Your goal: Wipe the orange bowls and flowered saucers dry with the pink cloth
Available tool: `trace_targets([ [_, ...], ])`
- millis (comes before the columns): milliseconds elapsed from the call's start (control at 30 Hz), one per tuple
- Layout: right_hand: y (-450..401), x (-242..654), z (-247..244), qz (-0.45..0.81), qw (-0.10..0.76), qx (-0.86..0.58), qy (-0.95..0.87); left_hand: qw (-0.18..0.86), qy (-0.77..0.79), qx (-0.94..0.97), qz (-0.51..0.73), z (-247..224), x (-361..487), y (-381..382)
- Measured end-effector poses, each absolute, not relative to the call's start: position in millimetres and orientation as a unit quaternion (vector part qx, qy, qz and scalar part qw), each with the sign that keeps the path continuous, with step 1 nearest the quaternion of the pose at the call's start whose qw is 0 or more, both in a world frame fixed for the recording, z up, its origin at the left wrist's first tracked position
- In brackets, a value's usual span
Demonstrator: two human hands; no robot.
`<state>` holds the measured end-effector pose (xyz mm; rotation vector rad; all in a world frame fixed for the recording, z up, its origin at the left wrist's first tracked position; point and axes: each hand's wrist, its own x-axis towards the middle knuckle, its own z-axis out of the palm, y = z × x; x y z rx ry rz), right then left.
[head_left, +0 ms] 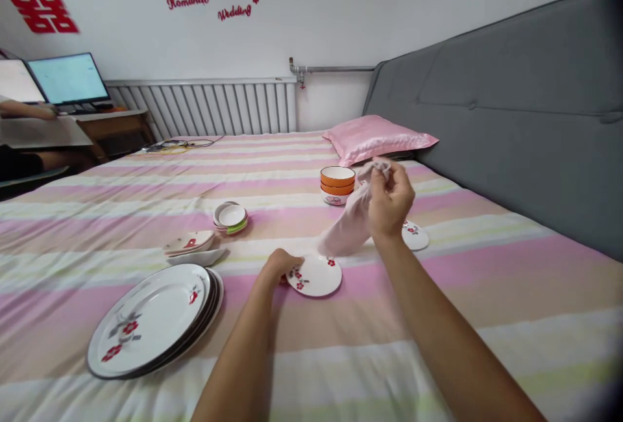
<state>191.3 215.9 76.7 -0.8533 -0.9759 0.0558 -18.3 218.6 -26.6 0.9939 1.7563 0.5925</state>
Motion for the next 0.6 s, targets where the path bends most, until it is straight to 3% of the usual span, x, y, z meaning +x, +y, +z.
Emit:
trace_targets([
  [267, 234, 187, -52, 0.266, 0.627, -0.587, -0.438, 0.579, 0.641, 0.390, 0.319, -30, -40, 228],
  [600, 234, 198, -30, 0.434, 0.692, -0.528, -0.231, 0.498, 0.593, 0.356, 0.523, -19, -27, 219],
])
